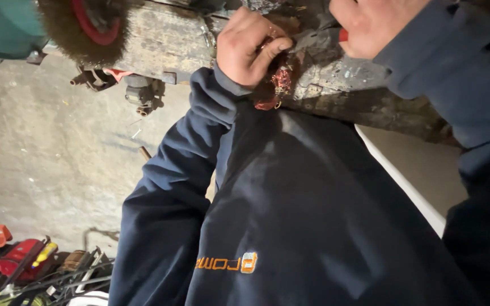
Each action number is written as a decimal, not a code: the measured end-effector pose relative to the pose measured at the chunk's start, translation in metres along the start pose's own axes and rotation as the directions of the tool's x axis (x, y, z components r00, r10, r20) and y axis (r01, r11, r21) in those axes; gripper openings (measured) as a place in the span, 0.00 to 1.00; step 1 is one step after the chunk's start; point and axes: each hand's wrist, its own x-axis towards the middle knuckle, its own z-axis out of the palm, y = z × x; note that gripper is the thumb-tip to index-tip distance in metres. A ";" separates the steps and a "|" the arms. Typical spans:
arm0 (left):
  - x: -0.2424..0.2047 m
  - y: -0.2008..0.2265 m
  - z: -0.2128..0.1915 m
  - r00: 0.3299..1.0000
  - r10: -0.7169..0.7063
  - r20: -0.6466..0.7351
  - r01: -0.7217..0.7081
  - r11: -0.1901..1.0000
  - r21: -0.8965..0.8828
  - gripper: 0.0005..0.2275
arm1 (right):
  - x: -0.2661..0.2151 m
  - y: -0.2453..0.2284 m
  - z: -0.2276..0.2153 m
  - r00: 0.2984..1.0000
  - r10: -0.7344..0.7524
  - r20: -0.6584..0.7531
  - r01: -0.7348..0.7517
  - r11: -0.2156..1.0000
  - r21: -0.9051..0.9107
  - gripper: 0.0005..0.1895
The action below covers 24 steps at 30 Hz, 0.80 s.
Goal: The person works at a bench-mounted wire brush wheel, pulling reddish copper windings out of a cylindrical electric motor armature by hand and with pliers, and drops the extracted copper into a red bucket. They rotate the armature to reach different sides and continue pulling out wire until the slots are mostly cleared.
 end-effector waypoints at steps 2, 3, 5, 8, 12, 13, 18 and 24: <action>-0.001 0.000 0.000 1.000 0.013 -0.002 -0.013 1.000 -0.002 0.08 | -0.013 0.013 0.034 1.000 -0.009 0.029 0.009 1.000 0.010 0.13; -0.001 0.001 0.001 1.000 0.005 -0.003 -0.005 1.000 0.012 0.07 | -0.023 0.022 0.060 0.996 -0.014 0.088 0.009 0.998 0.061 0.12; 0.001 0.003 0.000 1.000 0.000 -0.003 0.000 0.999 0.033 0.07 | -0.041 0.040 0.115 0.990 -0.023 0.139 0.008 0.994 0.111 0.12; 0.000 0.005 0.003 1.000 -0.013 -0.023 0.014 0.999 0.038 0.08 | -0.049 0.047 0.142 0.964 0.002 0.266 -0.064 0.973 0.223 0.13; 0.000 0.002 0.004 0.999 -0.008 -0.038 0.009 1.000 0.011 0.07 | -0.019 0.018 0.051 0.980 0.044 0.196 -0.075 0.985 0.155 0.16; -0.002 0.002 0.004 0.999 -0.028 -0.036 0.027 0.999 -0.019 0.06 | -0.017 0.010 0.037 0.985 0.042 0.168 -0.053 0.996 0.066 0.13; -0.004 0.000 0.008 0.997 -0.069 -0.041 0.066 0.995 -0.070 0.07 | -0.023 0.005 0.019 0.991 0.019 0.131 -0.015 0.999 -0.034 0.03; -0.005 -0.002 0.012 0.993 -0.087 -0.076 0.082 0.994 -0.067 0.08 | -0.066 0.029 0.046 0.996 -0.031 0.083 0.051 0.967 -0.248 0.06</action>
